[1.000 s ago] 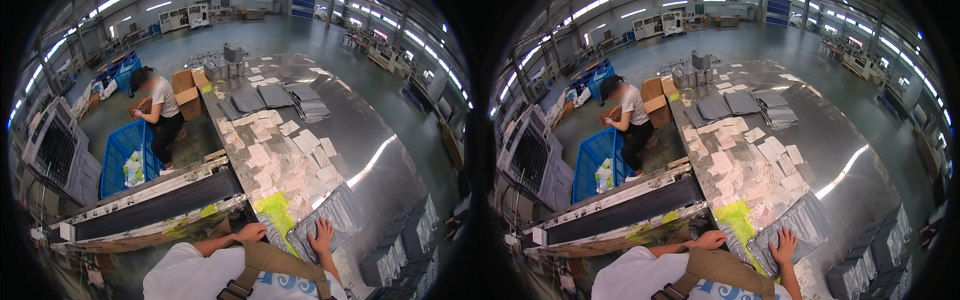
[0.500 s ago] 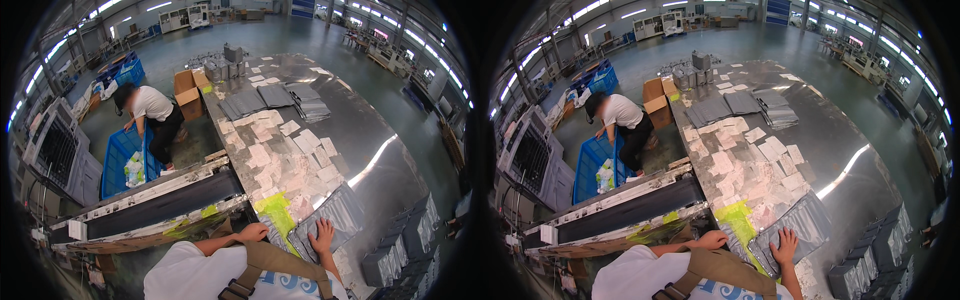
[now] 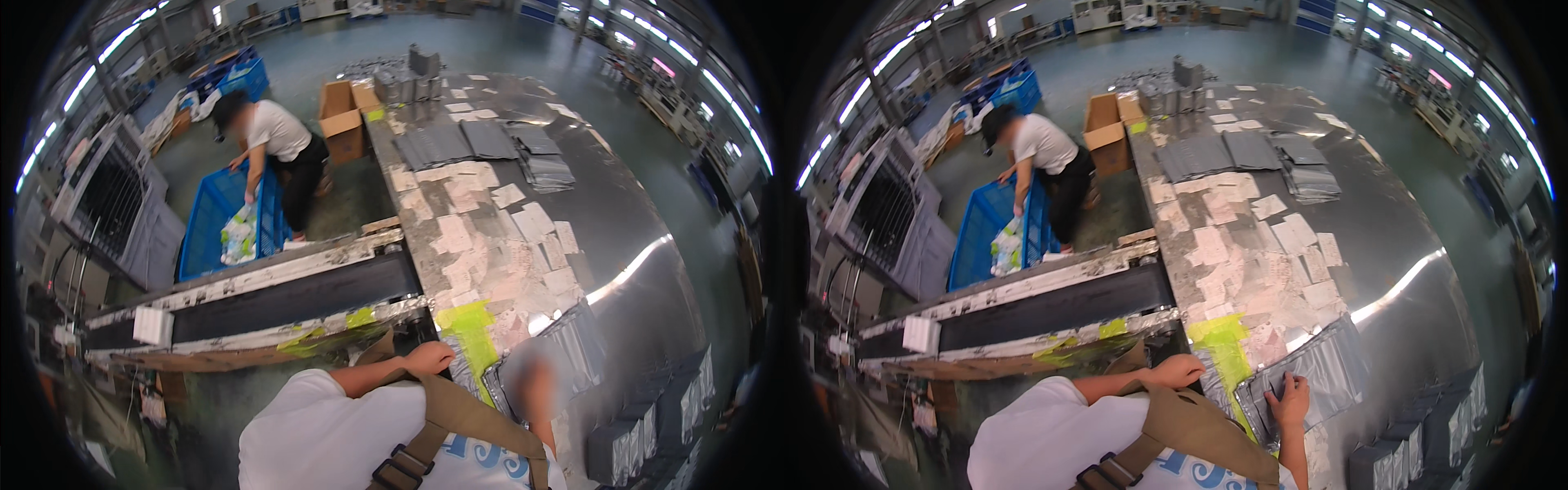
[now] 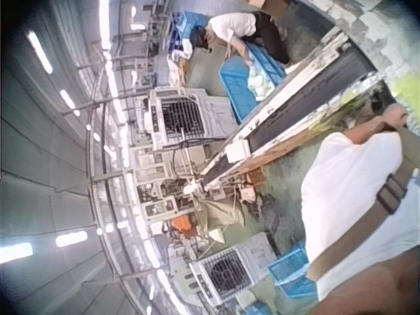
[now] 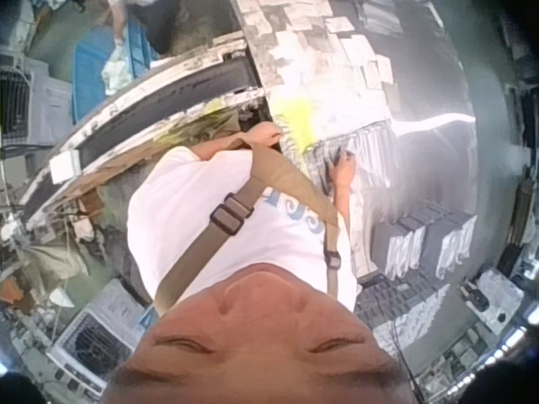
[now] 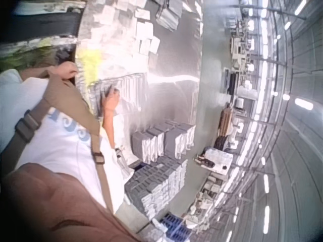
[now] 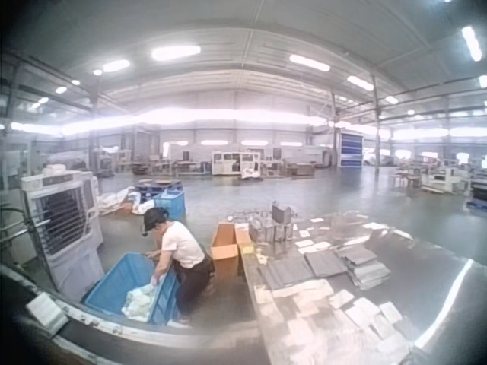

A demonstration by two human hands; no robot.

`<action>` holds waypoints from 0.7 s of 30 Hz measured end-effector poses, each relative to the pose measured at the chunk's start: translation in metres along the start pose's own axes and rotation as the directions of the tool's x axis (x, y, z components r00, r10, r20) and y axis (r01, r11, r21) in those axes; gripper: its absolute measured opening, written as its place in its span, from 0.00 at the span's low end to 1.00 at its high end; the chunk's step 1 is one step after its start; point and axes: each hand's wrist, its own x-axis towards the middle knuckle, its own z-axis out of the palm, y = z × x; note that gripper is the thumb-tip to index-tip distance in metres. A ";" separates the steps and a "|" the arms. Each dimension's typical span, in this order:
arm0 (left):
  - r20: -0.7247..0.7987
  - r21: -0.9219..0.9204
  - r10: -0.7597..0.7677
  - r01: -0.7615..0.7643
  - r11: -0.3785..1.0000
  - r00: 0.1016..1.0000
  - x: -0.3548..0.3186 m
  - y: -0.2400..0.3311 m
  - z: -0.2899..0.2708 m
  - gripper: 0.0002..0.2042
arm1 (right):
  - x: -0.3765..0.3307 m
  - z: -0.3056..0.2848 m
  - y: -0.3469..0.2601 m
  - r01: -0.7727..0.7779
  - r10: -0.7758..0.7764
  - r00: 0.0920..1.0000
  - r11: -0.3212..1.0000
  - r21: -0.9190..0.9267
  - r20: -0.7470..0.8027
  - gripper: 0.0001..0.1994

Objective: The person inserts tissue packs into plastic mailer bags by hand, folds and seals the bags, and stacks the packed mailers on a metal table.

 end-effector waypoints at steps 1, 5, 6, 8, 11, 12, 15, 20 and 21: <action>-0.017 0.016 -0.009 0.010 1.000 1.000 0.000 -0.001 -0.006 0.08 | 0.002 -0.006 -0.007 -0.077 0.065 0.994 0.985 0.151 0.083 0.33; -0.278 0.026 -0.019 0.027 0.999 0.961 -0.010 0.003 -0.038 0.07 | 0.005 0.016 0.030 -0.005 -0.006 1.000 0.918 0.396 0.027 0.28; -0.300 0.071 0.006 0.016 0.997 0.954 -0.009 0.002 -0.056 0.07 | -0.001 0.025 0.048 0.063 -0.057 0.998 0.936 0.346 -0.029 0.26; -0.509 0.138 0.027 0.050 0.989 0.861 -0.015 0.003 -0.115 0.07 | -0.010 0.002 0.025 -0.076 0.067 0.997 0.914 0.399 0.038 0.25; -0.736 0.205 0.027 0.184 0.961 0.677 -0.053 -0.004 -0.166 0.06 | -0.012 0.015 0.043 -0.003 -0.013 0.999 0.922 0.387 0.039 0.24; -0.741 0.202 0.025 0.187 0.961 0.671 -0.058 0.004 -0.173 0.07 | -0.011 0.018 0.047 -0.032 0.013 0.999 0.919 0.393 0.051 0.23; -0.789 0.243 -0.027 0.353 0.903 0.613 -0.104 -0.003 -0.214 0.08 | -0.012 0.020 0.045 0.034 -0.024 0.999 0.906 0.423 -0.030 0.21; -0.944 0.139 -0.185 0.837 0.529 0.274 -0.237 -0.030 -0.288 0.14 | -0.021 0.029 0.061 0.014 0.009 0.995 0.971 0.238 -0.096 0.16; -0.944 0.156 -0.176 0.847 0.508 0.279 -0.248 -0.044 -0.290 0.14 | -0.019 0.040 0.072 0.008 0.001 0.989 0.998 0.062 -0.147 0.15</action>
